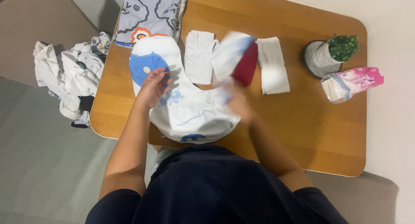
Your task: The person folds several clothing items including a white tank top, a pair of socks, and a grey patterned garment by hand on a wooden table.
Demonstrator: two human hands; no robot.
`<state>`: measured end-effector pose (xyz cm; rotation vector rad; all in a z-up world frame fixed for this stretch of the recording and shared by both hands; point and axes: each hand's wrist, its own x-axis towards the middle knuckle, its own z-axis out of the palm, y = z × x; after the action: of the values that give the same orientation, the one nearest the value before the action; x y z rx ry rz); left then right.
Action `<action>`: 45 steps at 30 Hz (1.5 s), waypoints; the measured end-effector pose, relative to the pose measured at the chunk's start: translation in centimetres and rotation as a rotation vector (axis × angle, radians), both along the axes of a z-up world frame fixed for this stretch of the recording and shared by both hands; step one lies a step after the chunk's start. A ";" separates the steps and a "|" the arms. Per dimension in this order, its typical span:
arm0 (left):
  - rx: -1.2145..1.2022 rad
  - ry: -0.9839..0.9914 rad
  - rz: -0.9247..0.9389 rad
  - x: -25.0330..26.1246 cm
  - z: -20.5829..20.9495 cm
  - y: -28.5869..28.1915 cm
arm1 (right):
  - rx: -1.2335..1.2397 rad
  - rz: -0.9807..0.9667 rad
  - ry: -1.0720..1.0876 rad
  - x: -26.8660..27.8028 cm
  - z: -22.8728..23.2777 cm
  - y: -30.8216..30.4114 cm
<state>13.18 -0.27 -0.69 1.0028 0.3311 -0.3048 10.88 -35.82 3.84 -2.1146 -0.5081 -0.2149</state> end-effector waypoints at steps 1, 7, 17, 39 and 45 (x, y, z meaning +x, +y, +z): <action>-0.027 -0.008 -0.010 -0.1 0.0 -0.1 | -0.165 0.239 0.066 -1.5 -0.4 2.6; 0.624 -0.128 0.015 0.4 -4.5 -3.8 | -0.745 0.494 -0.079 -6.4 -7.1 6.3; 1.515 -0.197 -0.029 8.9 -0.6 -8.6 | -0.958 0.319 0.322 -9.6 -1.8 2.6; 0.072 0.034 0.285 4.1 -4.1 10.6 | -0.463 0.087 0.213 -14.9 -5.2 -0.1; 0.209 0.005 0.276 5.2 -9.6 12.6 | -0.484 0.227 0.225 -14.4 -3.2 0.1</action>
<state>18.41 12.31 -10.24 1.1460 0.5075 -0.0224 -3.52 -35.75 0.63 -2.4803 -0.7118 0.3038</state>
